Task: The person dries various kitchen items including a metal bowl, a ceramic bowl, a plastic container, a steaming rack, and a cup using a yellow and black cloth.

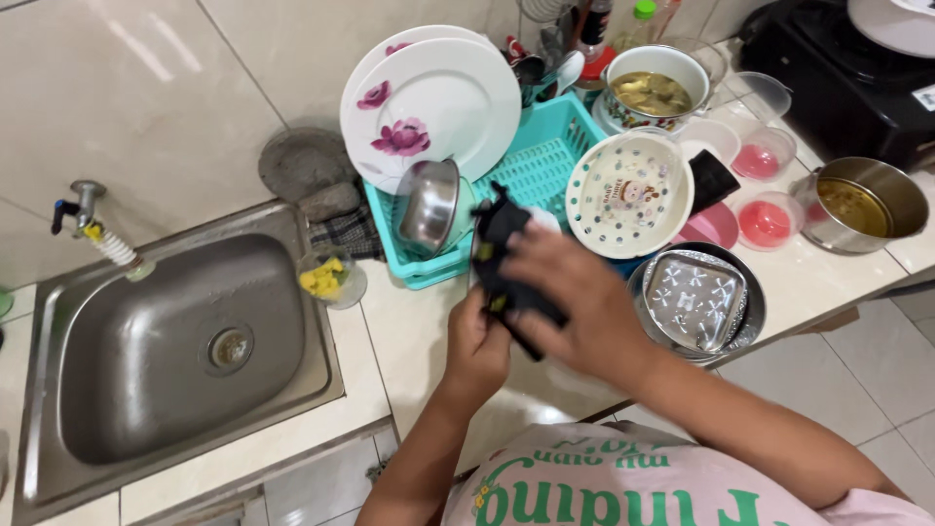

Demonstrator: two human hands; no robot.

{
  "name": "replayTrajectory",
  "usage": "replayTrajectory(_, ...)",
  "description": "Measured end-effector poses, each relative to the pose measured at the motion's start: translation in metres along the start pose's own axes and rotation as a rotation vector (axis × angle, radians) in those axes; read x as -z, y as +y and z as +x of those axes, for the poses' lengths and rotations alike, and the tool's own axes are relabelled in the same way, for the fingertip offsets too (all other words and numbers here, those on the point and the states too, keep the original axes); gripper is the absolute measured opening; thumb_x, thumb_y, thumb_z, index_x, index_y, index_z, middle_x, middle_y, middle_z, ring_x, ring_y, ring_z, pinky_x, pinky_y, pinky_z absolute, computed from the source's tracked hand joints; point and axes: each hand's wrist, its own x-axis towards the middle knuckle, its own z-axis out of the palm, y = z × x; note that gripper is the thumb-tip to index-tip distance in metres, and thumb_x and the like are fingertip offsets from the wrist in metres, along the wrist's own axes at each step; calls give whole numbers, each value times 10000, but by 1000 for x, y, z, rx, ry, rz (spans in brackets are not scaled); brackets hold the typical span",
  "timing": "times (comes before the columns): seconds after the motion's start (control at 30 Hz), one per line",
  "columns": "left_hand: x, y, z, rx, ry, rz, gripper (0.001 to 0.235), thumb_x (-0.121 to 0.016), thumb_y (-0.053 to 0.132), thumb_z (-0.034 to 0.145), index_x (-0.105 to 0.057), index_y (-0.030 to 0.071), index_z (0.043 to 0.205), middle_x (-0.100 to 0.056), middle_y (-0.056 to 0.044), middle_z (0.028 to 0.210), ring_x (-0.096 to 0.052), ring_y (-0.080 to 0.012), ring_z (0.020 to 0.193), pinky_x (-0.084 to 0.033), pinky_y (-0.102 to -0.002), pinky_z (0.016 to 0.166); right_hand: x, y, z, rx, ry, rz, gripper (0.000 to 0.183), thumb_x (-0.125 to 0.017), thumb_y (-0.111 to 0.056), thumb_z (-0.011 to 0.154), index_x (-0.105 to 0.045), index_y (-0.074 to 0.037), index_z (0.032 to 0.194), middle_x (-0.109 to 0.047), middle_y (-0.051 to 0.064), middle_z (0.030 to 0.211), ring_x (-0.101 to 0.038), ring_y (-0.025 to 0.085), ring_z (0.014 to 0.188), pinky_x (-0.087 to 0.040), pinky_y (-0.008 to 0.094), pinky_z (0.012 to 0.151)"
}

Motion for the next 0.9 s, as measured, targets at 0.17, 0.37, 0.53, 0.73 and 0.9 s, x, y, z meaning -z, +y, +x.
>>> replayTrajectory(0.17,-13,6,14,-22,-111,165,144,-559,57,964,-632,-34,1048,-678,-36,839,-626,-96,745,-515,-278,643,4,20,-10,38,42,-92,453,-761,-130,708,-657,-96,1147,-640,149,1251,-597,385,1240,-468,494,1068)
replayTrajectory(0.37,-30,23,13,41,-192,386,276,-587,241,1052,-594,-17,954,-615,-72,750,-520,-107,703,-477,-298,635,35,65,14,-476,55,72,325,-725,-145,906,-656,-62,1213,-684,143,1169,-673,355,1098,-521,429,976)
replayTrajectory(0.53,-22,-3,21,-13,-194,308,222,-567,193,1051,-606,-18,991,-633,-66,780,-536,-95,730,-479,-289,648,18,24,-5,-292,22,-115,410,-725,-135,814,-664,-88,1217,-630,175,1242,-634,402,1136,-513,462,964)
replayTrajectory(0.73,1,-15,26,-22,-226,193,181,-495,-37,840,-663,-40,906,-661,-61,736,-624,-94,682,-494,-276,575,5,18,-10,-21,41,-80,448,-767,-155,753,-647,-111,1182,-583,155,1270,-621,404,1184,-508,470,989)
replayTrajectory(0.9,1,12,21,-9,-256,252,194,-583,130,1070,-664,-40,1115,-685,-72,834,-570,-84,737,-482,-275,662,20,45,-3,-235,71,57,414,-720,-97,796,-655,-89,1204,-616,158,1264,-652,342,1145,-532,399,973)
